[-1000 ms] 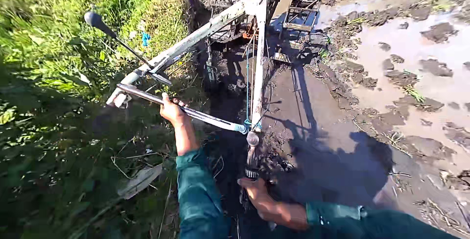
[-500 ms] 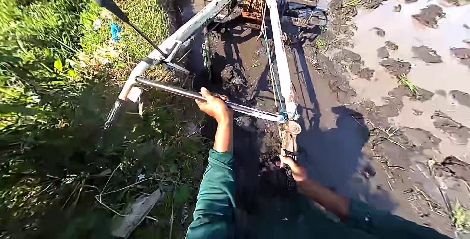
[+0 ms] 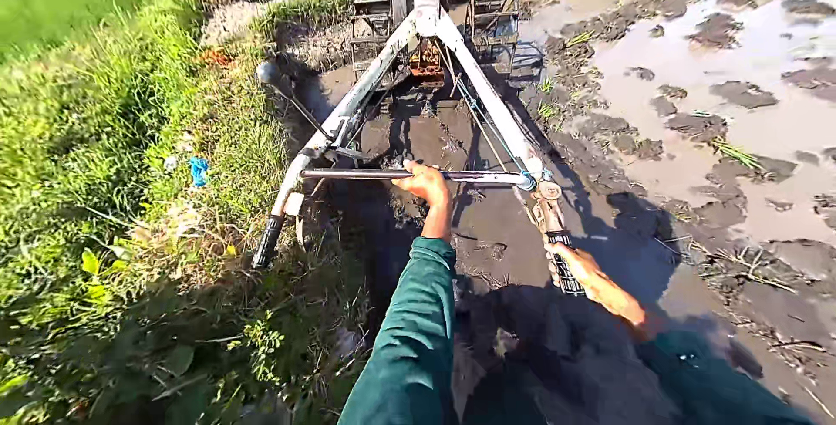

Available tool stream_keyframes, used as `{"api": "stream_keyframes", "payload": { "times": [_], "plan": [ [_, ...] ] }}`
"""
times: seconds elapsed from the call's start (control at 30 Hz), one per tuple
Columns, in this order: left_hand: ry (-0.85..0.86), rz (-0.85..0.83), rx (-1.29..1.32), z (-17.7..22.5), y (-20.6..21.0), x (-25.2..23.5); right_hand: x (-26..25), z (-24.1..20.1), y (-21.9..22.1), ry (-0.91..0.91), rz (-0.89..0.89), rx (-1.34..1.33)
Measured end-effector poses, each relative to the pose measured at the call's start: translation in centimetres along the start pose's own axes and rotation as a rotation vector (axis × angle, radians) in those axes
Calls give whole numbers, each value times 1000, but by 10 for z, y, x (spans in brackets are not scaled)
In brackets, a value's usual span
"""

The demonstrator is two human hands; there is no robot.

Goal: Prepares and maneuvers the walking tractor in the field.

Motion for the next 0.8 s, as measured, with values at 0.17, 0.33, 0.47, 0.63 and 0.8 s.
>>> {"api": "stream_keyframes", "payload": {
  "times": [0.17,0.33,0.47,0.63,0.8],
  "plan": [
    [21,-161,-131,60,-21,-111,-14,-68,122,-1,-10,-12],
    [78,72,50,104,-9,-306,-29,-128,278,9,-145,-148],
    [62,86,106,132,-5,-423,-56,-163,373,-18,-276,-97],
    [59,33,107,144,5,-550,-103,-211,467,-82,-400,68],
    [-11,-62,86,152,40,-580,-151,-251,545,-32,-419,141]
  ]
}}
Point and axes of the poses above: each hand's wrist, its own x-axis away from the middle knuckle, its own y-axis out of the palm, z = x × y, the point moved 3 cm from there along -x, towards the middle knuckle, and after that the axes turned 1 degree about x, right-handed, at the moved point
